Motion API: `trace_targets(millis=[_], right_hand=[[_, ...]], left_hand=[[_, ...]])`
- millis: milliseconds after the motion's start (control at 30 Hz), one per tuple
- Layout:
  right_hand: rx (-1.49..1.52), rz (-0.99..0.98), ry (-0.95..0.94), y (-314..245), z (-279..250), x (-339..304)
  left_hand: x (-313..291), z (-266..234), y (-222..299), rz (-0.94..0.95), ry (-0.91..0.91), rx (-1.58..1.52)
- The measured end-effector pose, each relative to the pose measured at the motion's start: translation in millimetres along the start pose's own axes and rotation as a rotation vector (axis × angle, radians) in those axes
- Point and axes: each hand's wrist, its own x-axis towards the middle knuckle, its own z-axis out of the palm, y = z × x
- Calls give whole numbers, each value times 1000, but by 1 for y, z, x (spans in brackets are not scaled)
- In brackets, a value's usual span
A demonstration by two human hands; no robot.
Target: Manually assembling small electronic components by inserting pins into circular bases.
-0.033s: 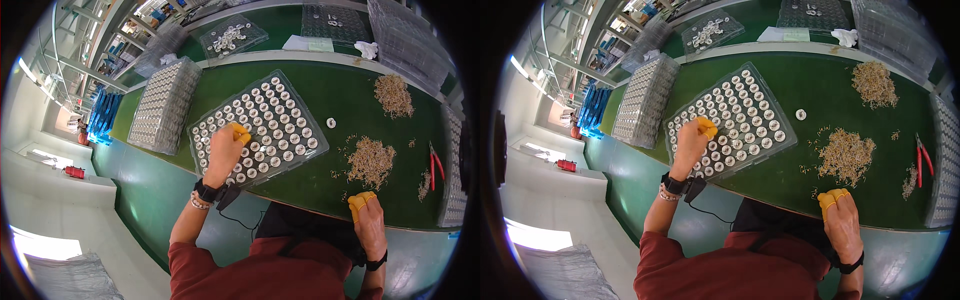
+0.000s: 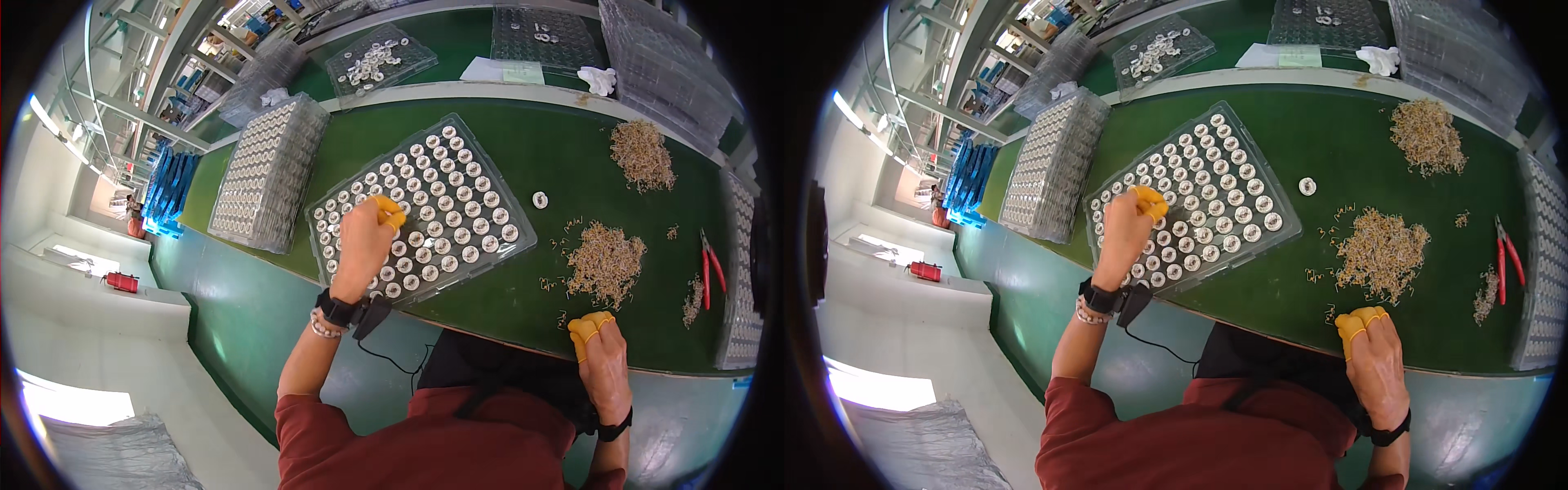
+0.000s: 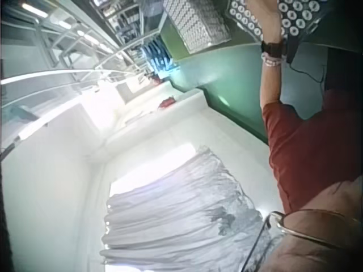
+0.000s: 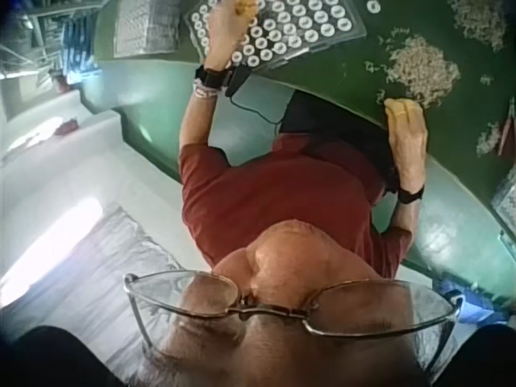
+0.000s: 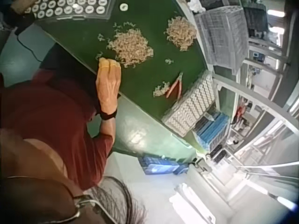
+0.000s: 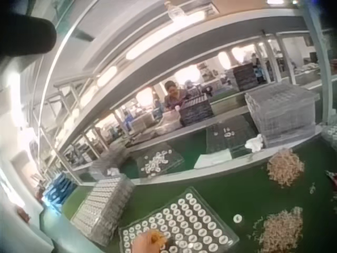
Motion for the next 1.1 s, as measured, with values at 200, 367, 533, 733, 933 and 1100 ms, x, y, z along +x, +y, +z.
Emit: trace_targets(millis=[200,367,533,733,933,1100], right_hand=[[138,87,142,-6,-4,-4],[380,349,223,-14,-6,-3],[939,549,336,0,9,-8],[1155,531,348,-6,4,-8],[1234,472,336,-18,16,-7],[1173,431,380,-18,26,-14]], left_hand=[[20,18,-7,81,-4,263],[24,14,-18,151,78,187],[11,0,-1,49,109,-143],[-66,0,75,-100,-214,-642],[-122,64,120,-145,-702,-1132],[-135,81,123,-229,-760,-1271]])
